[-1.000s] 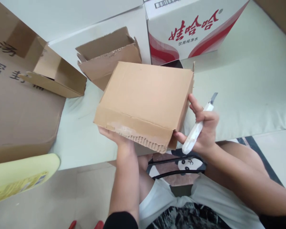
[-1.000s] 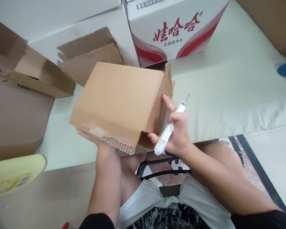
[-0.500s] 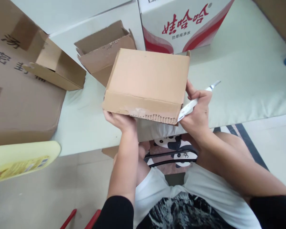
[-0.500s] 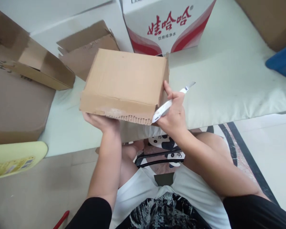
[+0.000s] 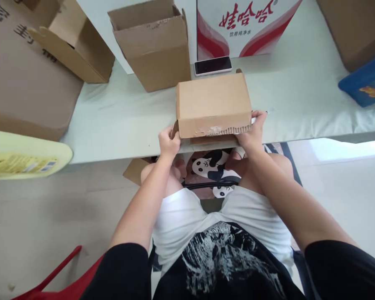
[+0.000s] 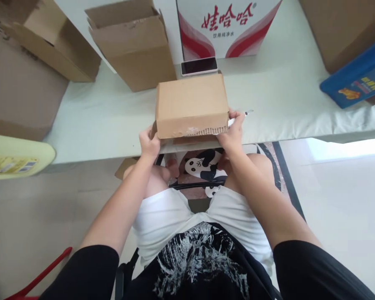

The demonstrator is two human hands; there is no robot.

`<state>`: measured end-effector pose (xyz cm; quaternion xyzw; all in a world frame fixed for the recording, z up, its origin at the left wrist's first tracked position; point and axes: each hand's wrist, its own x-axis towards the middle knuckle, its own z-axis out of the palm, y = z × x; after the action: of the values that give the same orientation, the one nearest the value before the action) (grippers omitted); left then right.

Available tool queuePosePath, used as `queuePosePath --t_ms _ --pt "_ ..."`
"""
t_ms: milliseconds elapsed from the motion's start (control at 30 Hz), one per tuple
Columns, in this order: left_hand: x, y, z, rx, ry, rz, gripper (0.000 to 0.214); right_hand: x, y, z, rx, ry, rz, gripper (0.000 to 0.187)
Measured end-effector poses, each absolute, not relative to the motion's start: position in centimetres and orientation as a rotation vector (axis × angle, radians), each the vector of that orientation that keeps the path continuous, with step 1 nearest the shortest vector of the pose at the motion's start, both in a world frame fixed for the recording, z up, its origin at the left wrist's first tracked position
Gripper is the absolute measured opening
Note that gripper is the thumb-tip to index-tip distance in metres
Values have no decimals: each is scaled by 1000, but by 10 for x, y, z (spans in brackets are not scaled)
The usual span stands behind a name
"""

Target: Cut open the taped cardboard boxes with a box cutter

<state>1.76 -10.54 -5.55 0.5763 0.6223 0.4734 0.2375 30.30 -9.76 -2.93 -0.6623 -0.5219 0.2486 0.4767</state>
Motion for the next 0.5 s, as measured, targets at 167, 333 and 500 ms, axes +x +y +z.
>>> queuePosePath --t_ms 167,333,500 --pt "15 -101 -59 1704 1802 1119 42 300 -82 -25 -1791 -1276 564 44" --pt "28 -100 -56 1802 1940 989 23 301 -83 -29 -1846 -1267 539 43" --pt "32 -108 -53 1878 2019 855 20 308 -89 -35 -1760 -1275 561 45"
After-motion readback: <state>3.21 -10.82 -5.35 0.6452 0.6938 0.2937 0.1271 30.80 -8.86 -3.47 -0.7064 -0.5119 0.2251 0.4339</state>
